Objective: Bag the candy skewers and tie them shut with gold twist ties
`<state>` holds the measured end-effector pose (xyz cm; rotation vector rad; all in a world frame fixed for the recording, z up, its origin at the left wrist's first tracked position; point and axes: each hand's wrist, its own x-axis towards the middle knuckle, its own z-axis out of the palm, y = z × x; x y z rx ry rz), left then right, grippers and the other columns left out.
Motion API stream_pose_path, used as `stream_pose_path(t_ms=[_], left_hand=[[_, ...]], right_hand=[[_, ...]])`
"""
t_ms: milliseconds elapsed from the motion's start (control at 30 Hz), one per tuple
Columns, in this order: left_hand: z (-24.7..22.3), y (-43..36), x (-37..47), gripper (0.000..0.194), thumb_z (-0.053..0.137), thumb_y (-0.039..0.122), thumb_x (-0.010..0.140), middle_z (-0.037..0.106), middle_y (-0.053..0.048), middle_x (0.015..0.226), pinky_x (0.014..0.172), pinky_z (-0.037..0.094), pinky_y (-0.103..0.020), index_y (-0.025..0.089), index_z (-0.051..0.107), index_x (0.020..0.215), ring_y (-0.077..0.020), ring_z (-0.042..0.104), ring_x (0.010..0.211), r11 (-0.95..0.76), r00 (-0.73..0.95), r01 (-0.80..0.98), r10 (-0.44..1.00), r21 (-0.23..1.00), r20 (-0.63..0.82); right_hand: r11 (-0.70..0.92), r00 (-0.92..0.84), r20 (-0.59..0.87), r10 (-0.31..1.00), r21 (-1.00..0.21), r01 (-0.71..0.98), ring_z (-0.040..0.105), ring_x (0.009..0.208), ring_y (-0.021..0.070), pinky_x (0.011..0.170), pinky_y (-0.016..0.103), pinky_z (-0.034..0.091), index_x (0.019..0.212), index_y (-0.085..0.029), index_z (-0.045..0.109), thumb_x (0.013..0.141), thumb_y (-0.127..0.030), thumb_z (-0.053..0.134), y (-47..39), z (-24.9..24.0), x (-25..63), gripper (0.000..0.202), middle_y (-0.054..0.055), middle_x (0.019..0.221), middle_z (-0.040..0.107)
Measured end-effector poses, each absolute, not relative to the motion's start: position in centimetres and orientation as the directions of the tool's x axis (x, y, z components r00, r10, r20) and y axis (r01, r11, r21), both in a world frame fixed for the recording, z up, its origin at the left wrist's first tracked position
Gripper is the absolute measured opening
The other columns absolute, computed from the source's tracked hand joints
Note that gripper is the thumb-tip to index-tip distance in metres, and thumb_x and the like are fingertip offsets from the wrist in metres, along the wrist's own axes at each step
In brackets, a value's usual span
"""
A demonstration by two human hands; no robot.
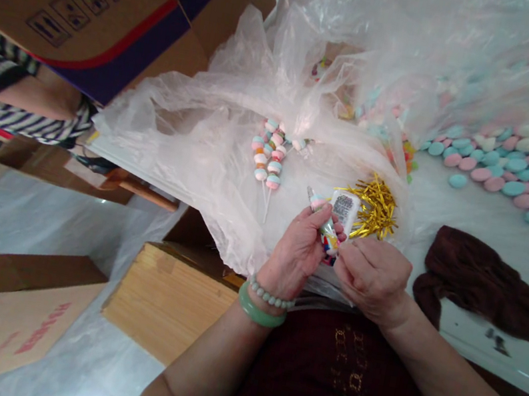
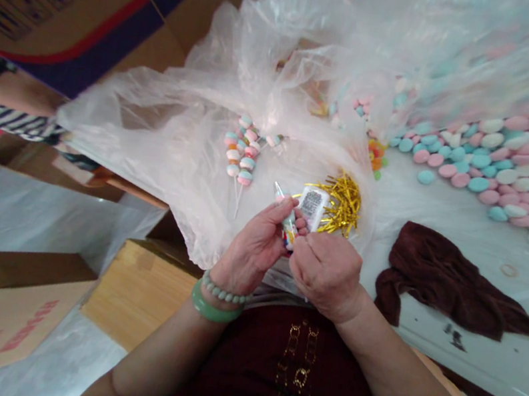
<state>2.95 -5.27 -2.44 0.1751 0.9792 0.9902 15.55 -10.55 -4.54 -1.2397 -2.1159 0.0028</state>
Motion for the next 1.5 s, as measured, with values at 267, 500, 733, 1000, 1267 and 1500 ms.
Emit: stream_pose_path(t_ms=[267,500,733,1000,1267,1500], left_hand=[[-1.4,-4.3,1.3,0.014,0.059,0.026,0.086,0.057,0.002,0.077,0.063,0.048,-0.023,0.019,0.054,0.098,-0.0078,0.056,0.061,0.306,0.007,-0.722,0.900,0.621,-0.435],[-1.9,-4.8,2.0,0.022,0.062,0.033,0.085,0.055,0.003,0.077,0.063,0.046,-0.023,0.022,0.053,0.102,-0.0078,0.055,0.060,0.278,-0.021,-0.689,0.915,0.669,-0.402],[-2.4,-4.9,2.9,0.018,0.059,0.034,0.087,0.056,0.003,0.072,0.061,0.044,-0.020,0.018,0.056,0.097,-0.0071,0.053,0.059,0.343,0.045,-0.698,0.897,0.629,-0.439],[-2.4,-4.9,1.1,0.030,0.075,0.027,0.070,0.063,0.000,0.075,0.060,0.046,-0.022,0.017,0.059,0.093,-0.0107,0.059,0.063,0.504,0.192,-0.423,0.862,0.753,-0.469],[-1.9,-4.6,0.7,0.029,0.076,0.016,0.066,0.057,0.004,0.059,0.050,0.039,-0.020,0.014,0.059,0.090,-0.0076,0.051,0.048,0.467,0.269,-0.354,0.881,0.810,-0.390],[-2.7,-5.2,1.6,0.015,0.060,0.012,0.069,0.051,0.002,0.049,0.046,0.037,-0.021,0.016,0.049,0.060,-0.0087,0.048,0.042,0.613,0.305,-0.469,0.788,0.635,-0.535]], right_hand=[[-0.286,-0.145,-0.309,0.940,-0.945,0.160,0.050,0.047,0.0112,0.046,0.024,0.039,0.068,-0.020,0.057,0.086,-0.038,0.051,-10.2,-3.3,14.8,0.026,-0.002,0.059,0.058],[-0.409,-0.085,-0.403,0.911,-0.909,-0.081,0.030,0.038,0.0073,0.038,0.021,0.022,0.062,-0.019,0.056,0.076,-0.035,0.057,-10.0,-2.9,12.6,0.021,-0.008,0.041,0.039],[-0.316,0.008,-0.323,0.946,-0.929,-0.192,0.034,0.040,0.0090,0.042,0.023,0.030,0.063,-0.020,0.056,0.076,-0.034,0.055,-8.5,-3.6,11.2,0.019,-0.008,0.042,0.039],[-0.178,-0.002,-0.181,0.983,-0.966,0.189,0.053,0.062,0.0139,0.059,0.025,0.040,0.075,-0.020,0.068,0.080,-0.031,0.054,-8.8,-4.4,14.3,0.018,-0.002,0.063,0.059],[-0.201,0.027,-0.199,0.980,-0.974,0.104,0.044,0.048,0.0114,0.048,0.023,0.035,0.067,-0.020,0.062,0.079,-0.028,0.053,-8.5,-3.4,14.2,0.017,-0.005,0.052,0.049],[0.043,0.139,0.136,0.981,-0.849,0.526,0.061,0.065,0.0183,0.062,0.030,0.047,0.103,-0.024,0.067,0.083,-0.022,0.048,-8.8,-4.6,14.2,0.027,0.001,0.075,0.069]])
